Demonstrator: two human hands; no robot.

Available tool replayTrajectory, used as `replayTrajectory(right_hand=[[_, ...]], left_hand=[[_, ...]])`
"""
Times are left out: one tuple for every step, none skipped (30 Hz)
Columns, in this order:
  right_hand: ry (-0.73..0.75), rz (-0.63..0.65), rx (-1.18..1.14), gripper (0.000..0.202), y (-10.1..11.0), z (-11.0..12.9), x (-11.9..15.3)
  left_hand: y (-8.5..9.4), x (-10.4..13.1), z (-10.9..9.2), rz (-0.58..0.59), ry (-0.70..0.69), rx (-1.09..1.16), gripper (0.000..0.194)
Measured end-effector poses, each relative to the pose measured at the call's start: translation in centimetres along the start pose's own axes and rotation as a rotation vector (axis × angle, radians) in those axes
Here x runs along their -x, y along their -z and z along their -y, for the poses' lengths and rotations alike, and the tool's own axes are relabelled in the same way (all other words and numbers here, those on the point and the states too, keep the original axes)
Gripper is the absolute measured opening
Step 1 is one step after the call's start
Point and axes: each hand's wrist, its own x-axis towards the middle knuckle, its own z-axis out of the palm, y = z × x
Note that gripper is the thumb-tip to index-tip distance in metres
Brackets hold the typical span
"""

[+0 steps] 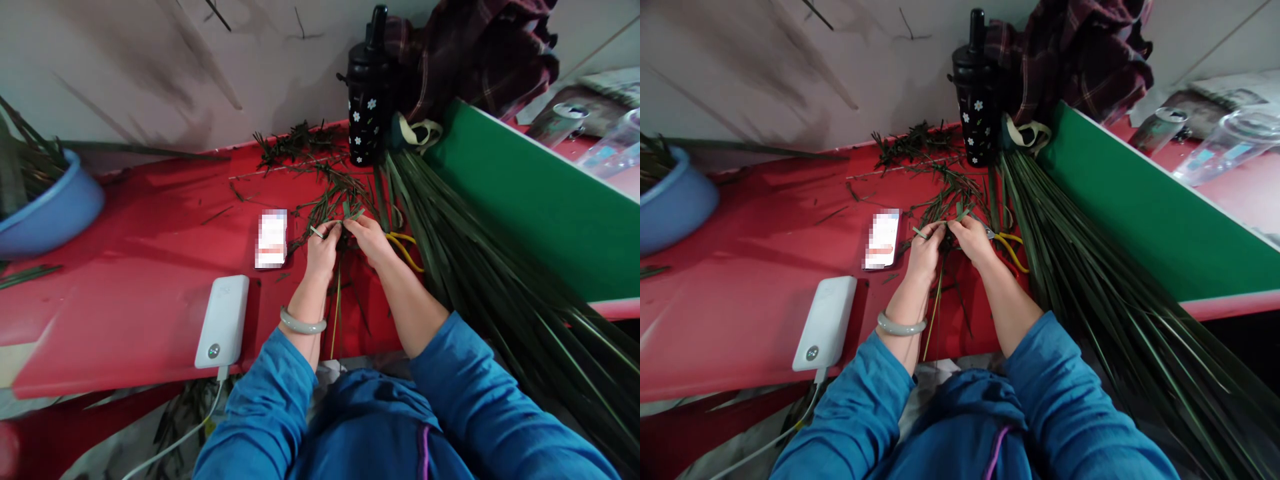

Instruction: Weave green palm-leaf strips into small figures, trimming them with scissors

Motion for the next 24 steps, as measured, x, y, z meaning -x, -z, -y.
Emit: replayTrajectory(right_hand=[[0.029, -0.009, 0.015, 0.014, 0.03, -0.09, -0.04], [0.057, -0.015, 0.03, 0.013, 0.06, -0.18, -0.07], [0.082, -0.019, 0.044, 0.013, 0.08, -0.25, -0.11], [0.102, -0.02, 0.058, 0.013, 0.1, -0.33, -0.14], [0.116, -0.019, 0.071, 0.013, 0.11, -0.4, -0.17], [0.127, -0.017, 0.082, 0.012, 0.12, -0.46, -0.2], [0.134, -0.016, 0.09, 0.012, 0.13, -0.51, -0.23], [0.138, -0.016, 0.094, 0.012, 0.13, -0.55, -0.25], [0.14, -0.016, 0.095, 0.012, 0.14, -0.58, -0.26], [0.138, -0.014, 0.093, 0.012, 0.14, -0.6, -0.26], [0.137, -0.011, 0.091, 0.012, 0.15, -0.61, -0.26], [0.136, -0.01, 0.089, 0.012, 0.16, -0.61, -0.24], [0.137, -0.01, 0.089, 0.012, 0.16, -0.6, -0.23], [0.138, -0.01, 0.089, 0.012, 0.17, -0.58, -0.21], [0.139, -0.01, 0.089, 0.012, 0.17, -0.56, -0.2], [0.138, -0.009, 0.085, 0.012, 0.18, -0.54, -0.19], [0.135, -0.009, 0.078, 0.012, 0.18, -0.51, -0.18], [0.13, -0.012, 0.067, 0.013, 0.18, -0.47, -0.16], [0.127, -0.018, 0.053, 0.013, 0.19, -0.42, -0.15], [0.127, -0.026, 0.038, 0.012, 0.2, -0.37, -0.13], [0.131, -0.037, 0.024, 0.012, 0.21, -0.31, -0.11], [0.138, -0.046, 0.014, 0.012, 0.21, -0.25, -0.1], [0.146, -0.053, 0.006, 0.012, 0.21, -0.2, -0.08], [0.151, -0.056, 0.002, 0.013, 0.2, -0.16, -0.07]], left_hand=[[0.01, -0.03, 0.02, 0.003, 0.001, 0.0, 0.013], [0.01, -0.06, 0.05, 0.003, 0.003, 0.005, 0.013], [0.02, -0.11, 0.09, 0.003, 0.006, 0.011, 0.013], [0.04, -0.15, 0.14, -0.002, 0.008, 0.013, 0.013], [0.06, -0.19, 0.17, -0.008, 0.011, 0.009, 0.013], [0.09, -0.22, 0.18, -0.016, 0.012, 0.001, 0.013], [0.12, -0.24, 0.16, -0.023, 0.012, -0.009, 0.012], [0.16, -0.24, 0.12, -0.027, 0.009, -0.021, 0.011], [0.2, -0.23, 0.04, -0.027, 0.005, -0.031, 0.011], [0.24, -0.22, -0.05, -0.025, 0.002, -0.04, 0.01], [0.28, -0.19, -0.15, -0.023, 0.0, -0.048, 0.01], [0.31, -0.17, -0.26, -0.022, -0.001, -0.056, 0.01], [0.34, -0.16, -0.35, -0.023, -0.001, -0.062, 0.01], [0.36, -0.15, -0.42, -0.025, -0.001, -0.064, 0.009], [0.37, -0.15, -0.46, -0.027, 0.002, -0.064, 0.009], [0.37, -0.17, -0.46, -0.027, 0.005, -0.06, 0.009], [0.35, -0.19, -0.43, -0.028, 0.007, -0.052, 0.01], [0.31, -0.2, -0.37, -0.029, 0.011, -0.037, 0.01], [0.24, -0.22, -0.29, -0.028, 0.018, -0.015, 0.011], [0.16, -0.22, -0.2, -0.022, 0.028, 0.015, 0.011], [0.07, -0.2, -0.12, -0.013, 0.04, 0.049, 0.012], [-0.03, -0.18, -0.05, -0.003, 0.054, 0.084, 0.014], [-0.13, -0.15, 0.0, 0.006, 0.066, 0.116, 0.015], [-0.21, -0.11, 0.01, 0.013, 0.077, 0.143, 0.016]])
